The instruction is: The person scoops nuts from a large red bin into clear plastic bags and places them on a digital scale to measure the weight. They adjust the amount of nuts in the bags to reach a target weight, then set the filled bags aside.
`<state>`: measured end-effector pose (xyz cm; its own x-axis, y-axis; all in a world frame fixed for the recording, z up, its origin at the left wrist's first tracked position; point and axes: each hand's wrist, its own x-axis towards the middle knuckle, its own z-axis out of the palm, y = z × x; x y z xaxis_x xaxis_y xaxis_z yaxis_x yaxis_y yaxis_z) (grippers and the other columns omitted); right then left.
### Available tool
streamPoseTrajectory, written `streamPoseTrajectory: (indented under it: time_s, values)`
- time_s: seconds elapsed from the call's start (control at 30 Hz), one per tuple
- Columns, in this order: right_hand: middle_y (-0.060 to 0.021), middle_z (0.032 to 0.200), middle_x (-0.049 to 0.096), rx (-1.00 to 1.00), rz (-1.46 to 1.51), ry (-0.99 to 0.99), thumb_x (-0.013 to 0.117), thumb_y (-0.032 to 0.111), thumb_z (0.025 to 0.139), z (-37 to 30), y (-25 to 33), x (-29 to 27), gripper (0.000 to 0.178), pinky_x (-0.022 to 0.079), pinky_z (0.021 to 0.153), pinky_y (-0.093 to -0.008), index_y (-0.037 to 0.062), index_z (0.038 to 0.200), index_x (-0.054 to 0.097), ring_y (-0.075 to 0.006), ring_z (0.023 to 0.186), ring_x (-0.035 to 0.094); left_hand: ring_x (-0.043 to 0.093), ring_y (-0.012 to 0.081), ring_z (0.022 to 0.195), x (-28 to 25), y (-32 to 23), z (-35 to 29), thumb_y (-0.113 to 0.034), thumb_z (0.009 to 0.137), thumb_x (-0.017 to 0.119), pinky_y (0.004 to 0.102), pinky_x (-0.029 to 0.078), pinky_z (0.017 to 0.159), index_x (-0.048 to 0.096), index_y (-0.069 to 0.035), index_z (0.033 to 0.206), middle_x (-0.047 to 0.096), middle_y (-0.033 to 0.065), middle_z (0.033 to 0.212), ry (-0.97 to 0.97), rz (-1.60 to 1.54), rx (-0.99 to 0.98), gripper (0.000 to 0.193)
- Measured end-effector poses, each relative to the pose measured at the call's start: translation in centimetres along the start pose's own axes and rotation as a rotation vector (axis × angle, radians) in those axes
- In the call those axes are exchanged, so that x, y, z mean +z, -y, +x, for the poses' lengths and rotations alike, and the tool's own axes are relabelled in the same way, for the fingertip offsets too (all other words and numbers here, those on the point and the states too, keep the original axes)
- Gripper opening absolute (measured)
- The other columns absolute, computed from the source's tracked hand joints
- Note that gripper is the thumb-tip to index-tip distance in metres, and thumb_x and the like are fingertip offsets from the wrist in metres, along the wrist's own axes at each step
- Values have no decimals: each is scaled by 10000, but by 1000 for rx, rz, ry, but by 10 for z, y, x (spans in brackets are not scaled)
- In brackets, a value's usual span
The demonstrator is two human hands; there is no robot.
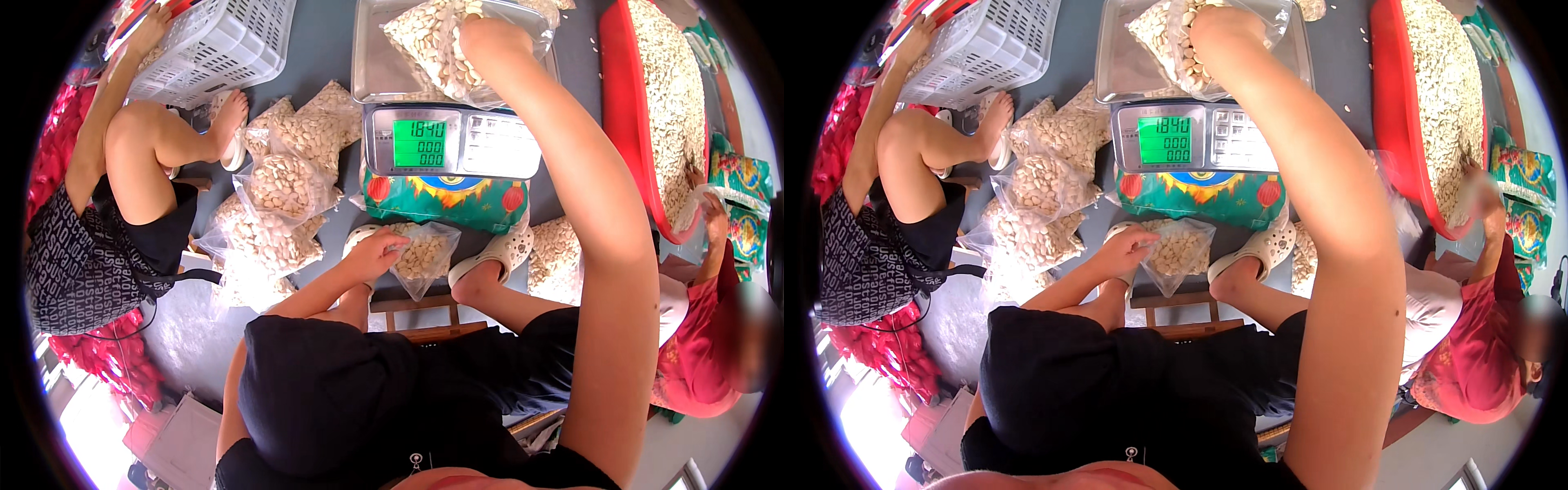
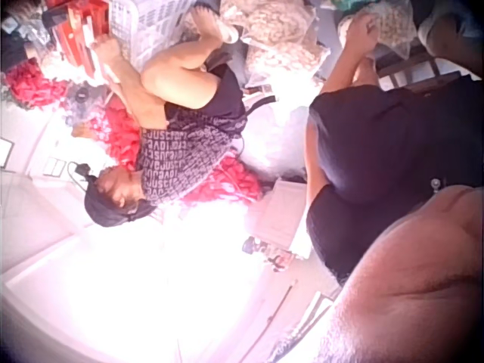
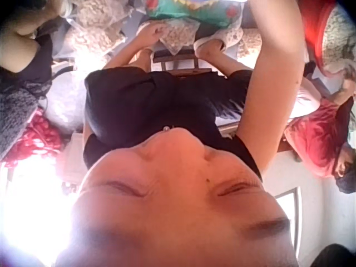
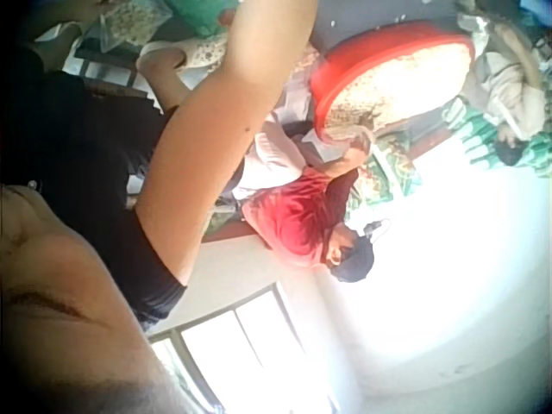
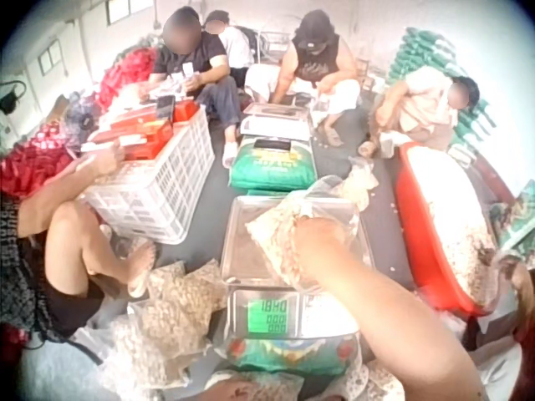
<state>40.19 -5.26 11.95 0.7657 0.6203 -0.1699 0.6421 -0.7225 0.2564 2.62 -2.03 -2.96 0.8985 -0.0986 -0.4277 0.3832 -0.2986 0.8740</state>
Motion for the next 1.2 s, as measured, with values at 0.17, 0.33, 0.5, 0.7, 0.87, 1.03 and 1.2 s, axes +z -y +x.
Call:
streamPoseTrajectory:
  time_s: [0.17, 0.33, 0.5, 0.7, 0.87, 1.03, 1.2]
  values:
    - [-210, 931, 652, 99, 323, -72, 453, 218, 912, -5, -7, -20, 274, 500, 744, -442, 8, 1014, 596, -370, 880, 632, 582, 213, 830, 2, -3, -1, -121, 841, 558, 321, 468, 731, 631, -134, 1138, 551, 82, 951, -1, -13, 26, 305]
    - [-223, 909, 659, -99, 606, -252, 534, 203, 877, -59, -23, -58, 236, 509, 724, -441, -18, 915, 606, -389, 843, 638, 572, 208, 805, 1, -1, -4, -125, 851, 554, 313, 465, 723, 640, -135, 1123, 555, 77, 934, -11, -2, 5, 286]
    - [-93, 820, 614, -289, 873, -296, 509, 173, 926, -112, -34, -48, 190, 466, 641, -325, 42, 1055, 559, -201, 747, 596, 561, 195, 784, 0, -6, -2, -129, 850, 565, 308, 458, 706, 650, -135, 1113, 554, 75, 927, -13, -25, -7, 276]
    - [48, 755, 463, -167, 1461, 579, 523, 251, 944, -171, -14, -35, 222, 385, 507, -210, 78, 1083, 538, -57, 658, 458, 556, 188, 758, 5, 8, -5, -121, 850, 571, 307, 457, 686, 648, -133, 1122, 547, 79, 916, -30, -88, -48, 283]
    - [-189, 847, 645, -430, 994, 639, 517, 244, 891, -229, 53, 82, 234, 495, 710, -428, 23, 945, 573, -342, 831, 640, 552, 192, 738, 8, 8, 1, -117, 848, 570, 311, 458, 673, 645, -128, 1127, 535, 83, 904, -30, -164, -75, 289]
    - [-158, 746, 632, -497, 618, 258, 558, 206, 837, -216, 46, 41, 173, 500, 624, -464, 36, 869, 562, -330, 749, 641, 562, 123, 628, 6, 10, 2, -35, 855, 547, 267, 481, 581, 614, -85, 1168, 511, 79, 961, -5, -54, -11, 323]
    - [-131, 887, 634, -162, 376, -245, 532, 187, 874, -128, -11, -49, 125, 503, 696, -452, 102, 947, 587, -336, 797, 632, 567, 180, 716, 6, 14, -2, -104, 839, 564, 303, 473, 656, 634, -111, 1140, 541, 94, 937, -53, -66, -55, 309]
